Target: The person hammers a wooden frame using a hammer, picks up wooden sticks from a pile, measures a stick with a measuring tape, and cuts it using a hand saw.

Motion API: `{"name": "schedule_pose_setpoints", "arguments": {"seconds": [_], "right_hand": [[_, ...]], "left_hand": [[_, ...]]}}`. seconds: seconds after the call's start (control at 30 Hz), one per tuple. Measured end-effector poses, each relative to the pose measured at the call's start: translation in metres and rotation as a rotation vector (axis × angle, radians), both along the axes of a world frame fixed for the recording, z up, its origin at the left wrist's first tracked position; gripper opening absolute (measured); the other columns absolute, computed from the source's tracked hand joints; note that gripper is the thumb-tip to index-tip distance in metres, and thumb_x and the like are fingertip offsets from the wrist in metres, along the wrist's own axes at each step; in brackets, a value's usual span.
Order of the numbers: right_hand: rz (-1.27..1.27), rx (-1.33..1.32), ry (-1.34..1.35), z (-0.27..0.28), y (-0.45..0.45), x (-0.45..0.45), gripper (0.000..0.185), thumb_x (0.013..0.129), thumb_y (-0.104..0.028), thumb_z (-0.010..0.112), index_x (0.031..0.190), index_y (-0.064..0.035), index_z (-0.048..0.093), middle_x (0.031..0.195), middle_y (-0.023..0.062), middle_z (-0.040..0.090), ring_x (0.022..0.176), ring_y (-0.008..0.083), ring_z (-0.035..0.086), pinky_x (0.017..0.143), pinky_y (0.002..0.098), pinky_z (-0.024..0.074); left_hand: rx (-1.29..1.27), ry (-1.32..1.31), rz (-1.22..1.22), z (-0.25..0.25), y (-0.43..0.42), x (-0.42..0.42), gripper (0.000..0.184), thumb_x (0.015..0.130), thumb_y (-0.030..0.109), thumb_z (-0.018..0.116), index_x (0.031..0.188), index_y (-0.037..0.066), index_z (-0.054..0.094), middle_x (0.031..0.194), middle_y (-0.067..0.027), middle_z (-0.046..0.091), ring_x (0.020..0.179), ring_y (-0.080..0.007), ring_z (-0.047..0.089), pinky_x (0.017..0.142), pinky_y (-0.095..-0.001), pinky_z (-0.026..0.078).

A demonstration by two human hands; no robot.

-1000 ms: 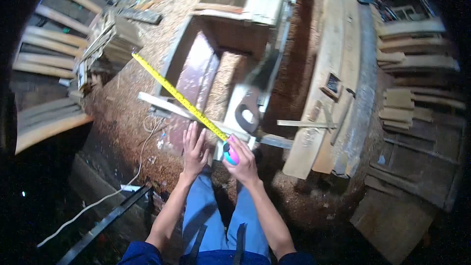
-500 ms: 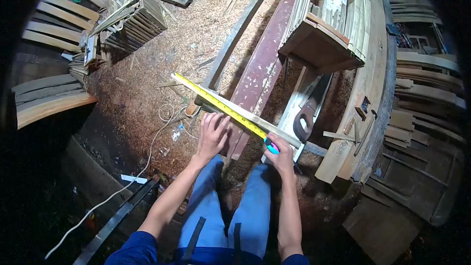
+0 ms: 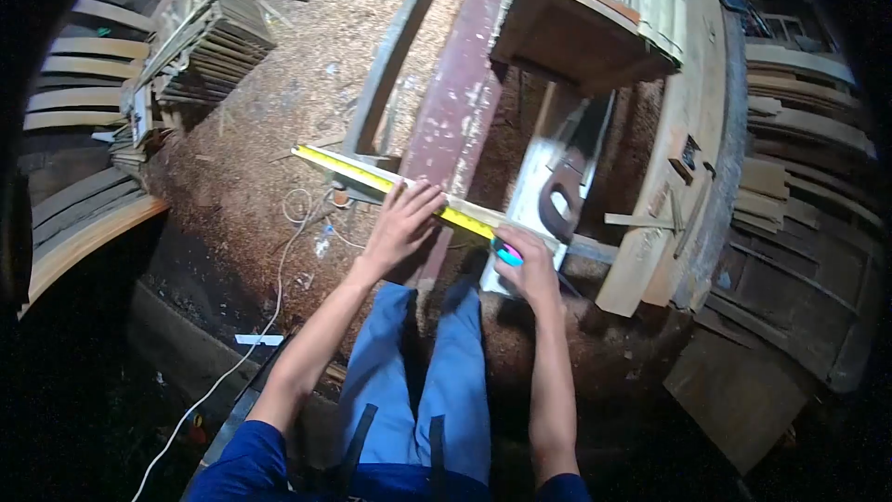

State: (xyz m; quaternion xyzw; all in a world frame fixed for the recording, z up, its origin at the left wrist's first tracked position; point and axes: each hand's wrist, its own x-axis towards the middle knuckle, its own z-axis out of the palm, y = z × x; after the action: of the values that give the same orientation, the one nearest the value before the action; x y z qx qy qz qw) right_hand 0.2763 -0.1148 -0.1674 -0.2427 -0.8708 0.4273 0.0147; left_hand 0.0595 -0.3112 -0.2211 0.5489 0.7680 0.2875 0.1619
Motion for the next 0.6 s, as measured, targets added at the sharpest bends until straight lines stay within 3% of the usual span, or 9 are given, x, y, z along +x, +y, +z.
{"name": "schedule_pose_setpoints", "arguments": {"seconds": [0.07, 0.3, 0.6], "right_hand": [[0.004, -0.026, -0.012, -0.006, 0.008, 0.003, 0.053, 0.069, -0.004, 0.080, 0.121, -0.0032, 0.073, 0.125, 0.0188, 0.072, 0.119, 0.0362, 0.067, 0.107, 0.0416, 0.0508], [0.023, -0.051, -0.007, -0.003, 0.026, 0.006, 0.052, 0.068, -0.003, 0.080, 0.120, -0.0008, 0.073, 0.126, 0.0192, 0.072, 0.119, 0.0362, 0.067, 0.107, 0.0427, 0.0512], [0.038, -0.011, 0.057, -0.002, 0.036, 0.006, 0.051, 0.066, -0.002, 0.082, 0.116, -0.0014, 0.074, 0.122, 0.0154, 0.073, 0.115, 0.0343, 0.066, 0.104, 0.0423, 0.0515]], "left_hand": [[0.055, 0.018, 0.024, -0.002, 0.008, 0.005, 0.052, 0.088, 0.013, 0.073, 0.139, 0.011, 0.062, 0.144, -0.0093, 0.060, 0.141, -0.0282, 0.049, 0.124, -0.0529, 0.026], [0.048, 0.105, 0.067, 0.005, 0.027, 0.006, 0.056, 0.073, -0.002, 0.073, 0.127, 0.009, 0.069, 0.131, -0.0082, 0.068, 0.124, -0.0318, 0.060, 0.112, -0.0486, 0.044], [0.037, 0.005, 0.053, 0.014, 0.035, 0.005, 0.052, 0.077, 0.002, 0.077, 0.127, 0.009, 0.069, 0.126, -0.0098, 0.067, 0.124, -0.0334, 0.058, 0.113, -0.0499, 0.044]]}}
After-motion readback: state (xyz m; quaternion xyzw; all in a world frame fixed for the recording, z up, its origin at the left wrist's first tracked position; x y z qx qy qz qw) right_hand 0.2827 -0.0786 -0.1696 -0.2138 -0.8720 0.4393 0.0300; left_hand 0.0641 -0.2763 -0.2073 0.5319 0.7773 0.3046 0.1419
